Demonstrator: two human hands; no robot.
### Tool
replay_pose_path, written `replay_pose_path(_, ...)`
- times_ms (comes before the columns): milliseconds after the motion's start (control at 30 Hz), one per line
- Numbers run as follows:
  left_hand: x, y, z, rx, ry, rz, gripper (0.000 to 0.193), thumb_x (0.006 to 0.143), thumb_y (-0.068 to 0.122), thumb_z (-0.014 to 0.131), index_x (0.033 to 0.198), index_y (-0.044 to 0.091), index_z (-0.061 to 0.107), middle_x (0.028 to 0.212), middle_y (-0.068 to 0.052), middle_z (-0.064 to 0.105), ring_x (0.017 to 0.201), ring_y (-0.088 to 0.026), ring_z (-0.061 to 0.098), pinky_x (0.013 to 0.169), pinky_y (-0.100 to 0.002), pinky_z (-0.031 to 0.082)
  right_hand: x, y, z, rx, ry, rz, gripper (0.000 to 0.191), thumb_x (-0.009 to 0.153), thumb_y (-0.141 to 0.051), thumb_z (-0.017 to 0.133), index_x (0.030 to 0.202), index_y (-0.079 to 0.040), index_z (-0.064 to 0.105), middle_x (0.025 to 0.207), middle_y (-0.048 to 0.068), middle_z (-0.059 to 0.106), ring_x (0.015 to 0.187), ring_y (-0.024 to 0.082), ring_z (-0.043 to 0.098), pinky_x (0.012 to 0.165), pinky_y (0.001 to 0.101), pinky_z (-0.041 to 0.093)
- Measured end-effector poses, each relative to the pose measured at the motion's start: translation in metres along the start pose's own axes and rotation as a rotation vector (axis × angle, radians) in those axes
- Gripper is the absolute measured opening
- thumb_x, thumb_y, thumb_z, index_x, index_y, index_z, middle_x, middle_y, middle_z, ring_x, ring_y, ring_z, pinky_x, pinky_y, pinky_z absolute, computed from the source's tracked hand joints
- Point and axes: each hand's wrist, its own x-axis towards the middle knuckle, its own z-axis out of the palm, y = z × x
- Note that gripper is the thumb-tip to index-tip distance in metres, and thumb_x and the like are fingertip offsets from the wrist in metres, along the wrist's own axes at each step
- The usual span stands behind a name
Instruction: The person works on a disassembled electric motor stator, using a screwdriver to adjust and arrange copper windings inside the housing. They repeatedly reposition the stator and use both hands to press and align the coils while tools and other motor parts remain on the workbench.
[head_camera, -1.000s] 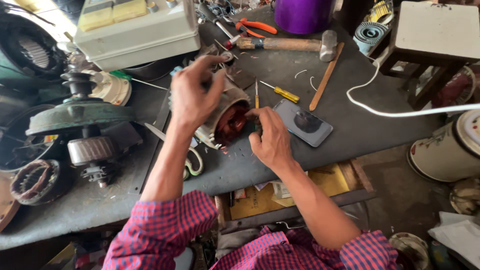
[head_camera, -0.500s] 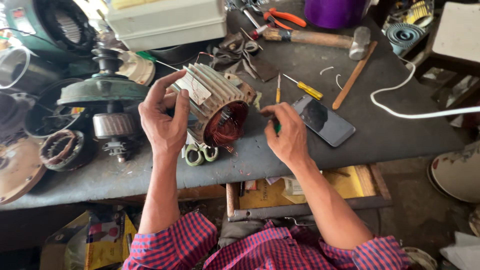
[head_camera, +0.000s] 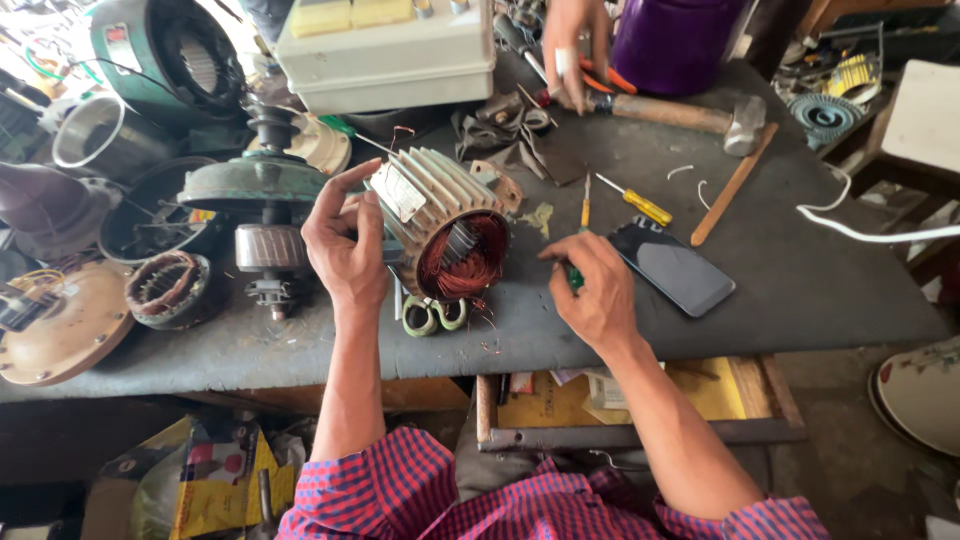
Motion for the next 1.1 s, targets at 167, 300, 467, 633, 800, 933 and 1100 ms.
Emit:
replay_pose_path(167,0.011,-0.01,-0.007,-0.044,0.026,-0.056,0.028,0.104,0.013,0.062,0.129,0.004,0.07,0.067,0.007,0.058,0.064,0.002,0.042,0.059,-0.019,0.03,0.0,0.0,0.002,-0.032,-0.026,0.051,0.013,0.084,0.002,0.063,0.093,-0.004,0.07,0.093,0.011,0.068,0.089,0.033,0.066,0.078,0.0418,0.052)
replay_pose_path(300,0.019,-0.017,-0.009,-0.107,0.019,-0.075,0.028,0.103,0.014,0.063,0.128,0.003,0.07,0.07,0.006,0.061,0.063,0.002,0.045,0.058,-0.019,0.032,0.001,0.0,0.005,-0.041,-0.04,0.063,0.012,0.083,0.0,0.065,0.093,-0.004,0.07,0.091,0.011,0.067,0.088,0.033,0.066,0.077,0.0418,0.052)
replay_pose_path(467,0.027,-0.021,-0.007,-0.108,0.008,-0.061,0.03,0.103,0.015,0.063,0.13,0.004,0.069,0.075,0.003,0.071,0.068,0.002,0.054,0.064,-0.018,0.04,0.001,0.001,0.007,-0.062,-0.051,0.108,0.012,0.082,0.0,0.065,0.091,-0.005,0.071,0.091,0.009,0.069,0.085,0.029,0.067,0.07,0.0394,0.052)
replay_pose_path(633,0.033,-0.021,-0.005,-0.05,0.031,-0.104,0.033,0.102,0.019,0.064,0.131,0.006,0.071,0.067,0.001,0.067,0.063,0.0,0.047,0.061,-0.019,0.036,0.001,0.001,0.007,-0.059,-0.057,0.095,0.011,0.082,-0.001,0.066,0.091,-0.005,0.072,0.092,0.009,0.069,0.081,0.027,0.067,0.07,0.0385,0.052)
replay_pose_path(800,0.033,-0.021,-0.005,-0.099,0.024,-0.096,0.033,0.102,0.02,0.064,0.131,0.006,0.07,0.073,0.002,0.071,0.066,0.001,0.051,0.061,-0.018,0.038,0.002,0.0,0.008,-0.057,-0.084,0.154,0.011,0.084,-0.002,0.066,0.091,-0.005,0.073,0.092,0.008,0.07,0.076,0.025,0.067,0.064,0.0371,0.051)
replay_pose_path(933,0.032,-0.024,-0.005,-0.121,0.012,-0.071,0.032,0.104,0.021,0.064,0.131,0.005,0.069,0.074,0.001,0.071,0.068,0.001,0.052,0.063,-0.018,0.038,0.002,0.0,0.008,-0.05,-0.095,0.162,0.01,0.085,-0.003,0.066,0.092,-0.005,0.073,0.091,0.008,0.07,0.073,0.024,0.066,0.063,0.0366,0.051)
replay_pose_path(1100,0.028,-0.026,-0.008,-0.144,0.005,-0.072,0.033,0.103,0.02,0.065,0.131,0.004,0.069,0.076,0.001,0.072,0.07,0.0,0.056,0.066,-0.018,0.041,0.003,-0.002,0.008,-0.045,-0.137,0.24,0.011,0.086,-0.004,0.066,0.093,-0.006,0.074,0.092,0.008,0.071,0.07,0.023,0.067,0.059,0.0359,0.051)
